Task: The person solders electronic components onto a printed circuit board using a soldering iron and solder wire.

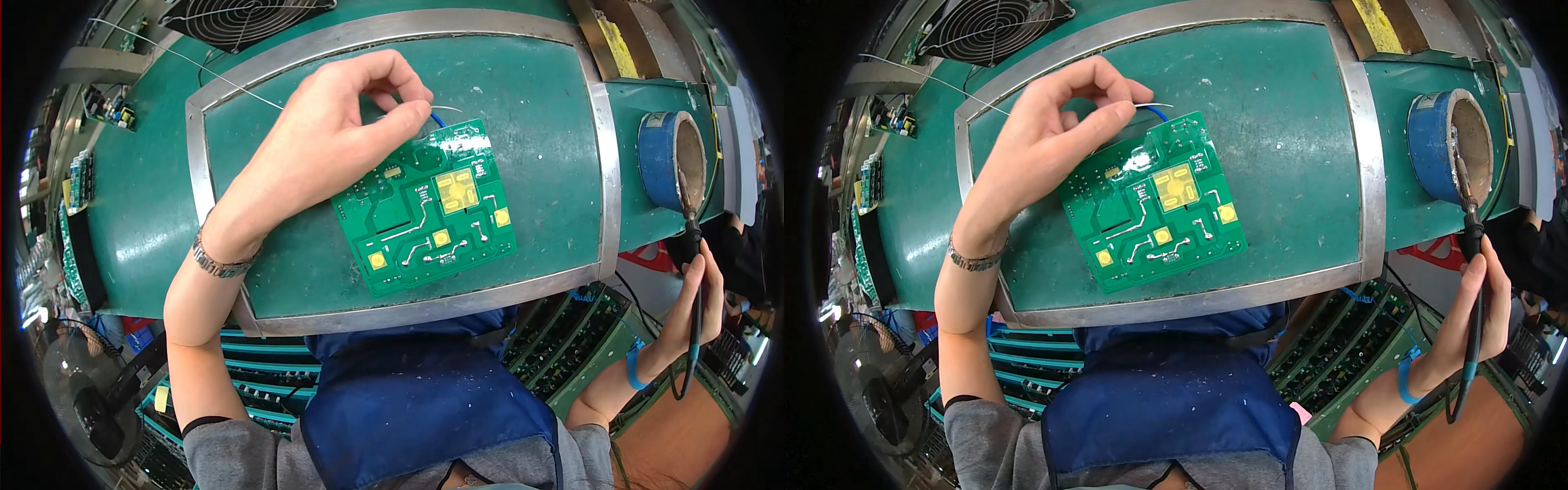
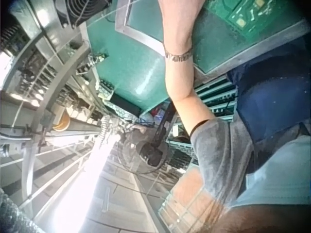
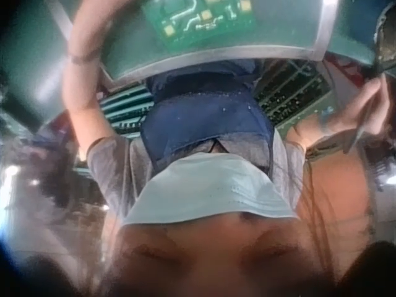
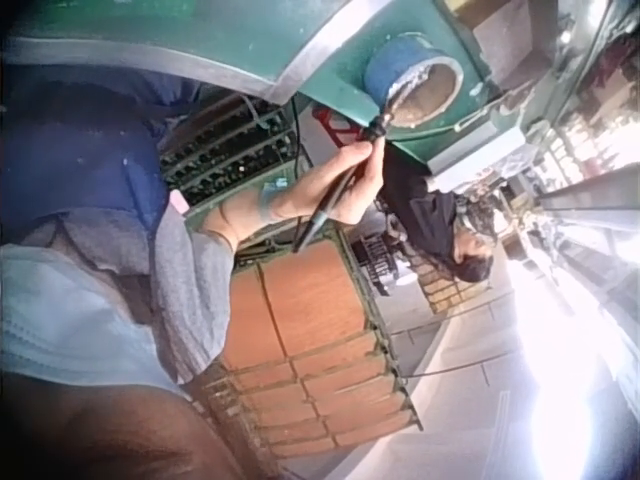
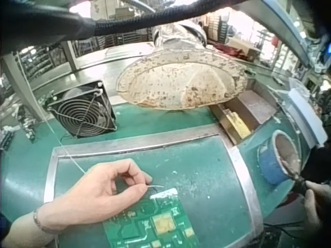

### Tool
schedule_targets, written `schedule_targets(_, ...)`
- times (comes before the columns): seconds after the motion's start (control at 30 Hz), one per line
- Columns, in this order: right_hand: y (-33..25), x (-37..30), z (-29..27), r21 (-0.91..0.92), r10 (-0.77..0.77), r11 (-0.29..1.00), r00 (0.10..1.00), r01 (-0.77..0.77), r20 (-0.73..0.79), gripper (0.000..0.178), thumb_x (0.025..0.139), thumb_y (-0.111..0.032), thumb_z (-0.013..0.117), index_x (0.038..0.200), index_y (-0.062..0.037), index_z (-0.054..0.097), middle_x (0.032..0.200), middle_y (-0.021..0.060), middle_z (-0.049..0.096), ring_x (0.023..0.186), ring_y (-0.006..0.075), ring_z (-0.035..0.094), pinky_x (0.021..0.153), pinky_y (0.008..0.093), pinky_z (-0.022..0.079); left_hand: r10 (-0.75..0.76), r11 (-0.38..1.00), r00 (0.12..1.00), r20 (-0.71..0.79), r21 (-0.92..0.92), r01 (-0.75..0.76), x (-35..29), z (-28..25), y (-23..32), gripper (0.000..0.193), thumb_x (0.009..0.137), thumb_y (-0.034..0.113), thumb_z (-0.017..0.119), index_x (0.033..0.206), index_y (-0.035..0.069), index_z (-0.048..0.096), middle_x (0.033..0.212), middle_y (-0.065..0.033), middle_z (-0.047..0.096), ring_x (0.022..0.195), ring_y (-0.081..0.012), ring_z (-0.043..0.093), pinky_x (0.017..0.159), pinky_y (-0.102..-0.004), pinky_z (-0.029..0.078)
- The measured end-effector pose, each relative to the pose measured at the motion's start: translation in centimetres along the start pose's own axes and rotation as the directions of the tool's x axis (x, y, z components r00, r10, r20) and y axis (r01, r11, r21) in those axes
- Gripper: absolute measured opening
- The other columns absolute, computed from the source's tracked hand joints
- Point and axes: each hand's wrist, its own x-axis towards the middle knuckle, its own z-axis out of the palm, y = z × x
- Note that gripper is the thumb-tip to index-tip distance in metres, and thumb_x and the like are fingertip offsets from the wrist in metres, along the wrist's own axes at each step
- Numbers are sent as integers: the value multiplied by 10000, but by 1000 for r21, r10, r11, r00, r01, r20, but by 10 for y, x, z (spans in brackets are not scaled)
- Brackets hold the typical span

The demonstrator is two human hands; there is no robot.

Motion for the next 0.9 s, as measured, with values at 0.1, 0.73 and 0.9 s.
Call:
schedule_targets(0.1,-2,-7,5,173,181,974,966,-150,-184,206,945,-105,612,1071,36,692,959,105,709,728,99,634,662,215,519,16,999,998,-60,-42,-18,-11,-7,2,136,912,161,624,882,35,583,1046,-69,660,844,-30,506,703,-181,421)
schedule_targets(0.73,-88,-36,54,474,-265,865,952,164,155,637,919,-550,527,1064,50,683,928,206,675,793,280,673,685,325,540,-124,970,955,-269,-237,59,-96,-17,-8,65,866,40,615,920,6,603,1047,-69,621,846,-69,549,651,-204,455)
schedule_targets(0.9,-105,-32,70,456,-406,847,885,272,226,586,549,-222,893,1083,-67,708,1024,136,641,877,270,665,725,339,558,260,962,963,-71,110,-251,-136,23,12,126,744,-10,707,845,21,638,947,-86,660,774,-198,655,649,-293,526)
